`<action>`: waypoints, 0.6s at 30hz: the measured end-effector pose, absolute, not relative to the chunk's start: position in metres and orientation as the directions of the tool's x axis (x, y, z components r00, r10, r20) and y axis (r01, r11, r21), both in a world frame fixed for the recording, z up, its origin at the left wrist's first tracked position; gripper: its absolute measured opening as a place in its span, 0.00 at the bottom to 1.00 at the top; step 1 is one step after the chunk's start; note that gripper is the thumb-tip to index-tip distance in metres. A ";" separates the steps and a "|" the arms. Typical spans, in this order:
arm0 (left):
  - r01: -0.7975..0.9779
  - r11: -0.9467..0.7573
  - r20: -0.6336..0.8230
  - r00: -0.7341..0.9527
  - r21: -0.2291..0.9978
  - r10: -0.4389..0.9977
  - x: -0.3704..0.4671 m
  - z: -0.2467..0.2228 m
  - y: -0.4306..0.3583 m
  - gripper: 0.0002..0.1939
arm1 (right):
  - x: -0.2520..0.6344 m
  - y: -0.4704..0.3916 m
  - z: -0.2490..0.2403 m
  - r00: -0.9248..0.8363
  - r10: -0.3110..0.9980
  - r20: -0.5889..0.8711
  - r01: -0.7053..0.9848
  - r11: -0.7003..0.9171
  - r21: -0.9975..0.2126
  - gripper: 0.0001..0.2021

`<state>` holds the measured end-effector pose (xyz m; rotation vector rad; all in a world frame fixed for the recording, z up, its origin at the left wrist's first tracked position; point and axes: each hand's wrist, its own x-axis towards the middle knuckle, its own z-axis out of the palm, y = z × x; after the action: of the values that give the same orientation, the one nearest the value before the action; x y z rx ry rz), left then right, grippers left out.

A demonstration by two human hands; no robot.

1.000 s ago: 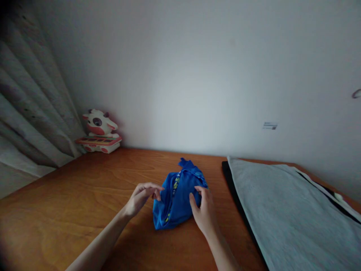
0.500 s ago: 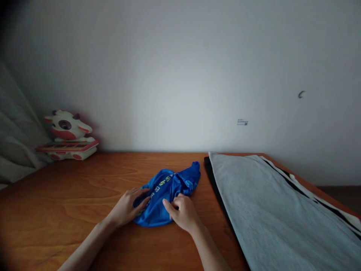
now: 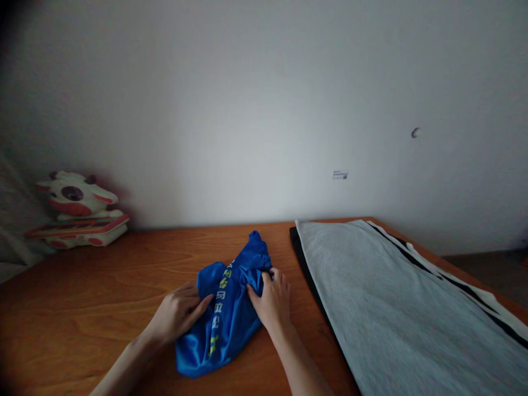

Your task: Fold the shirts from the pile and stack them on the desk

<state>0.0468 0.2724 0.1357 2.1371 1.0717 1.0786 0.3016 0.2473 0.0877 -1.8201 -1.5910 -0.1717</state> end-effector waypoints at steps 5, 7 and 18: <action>0.449 -0.538 0.440 0.310 0.714 0.843 0.047 0.138 0.272 0.07 | 0.301 0.249 0.091 0.110 0.877 0.467 0.845 0.165 -0.508 0.04; 0.486 -0.571 0.470 0.325 0.661 0.820 0.048 0.139 0.271 0.12 | 0.301 0.250 0.091 0.096 0.879 0.468 0.802 0.210 -0.559 0.06; 0.362 -0.386 0.306 0.261 0.848 0.916 0.048 0.132 0.278 0.07 | 0.307 0.258 0.096 0.385 0.842 0.377 0.387 0.224 -0.894 0.27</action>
<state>0.0478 0.2776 0.1322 1.8837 1.1570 1.0874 0.3068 0.2580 0.0956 -1.3802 -1.2115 0.4539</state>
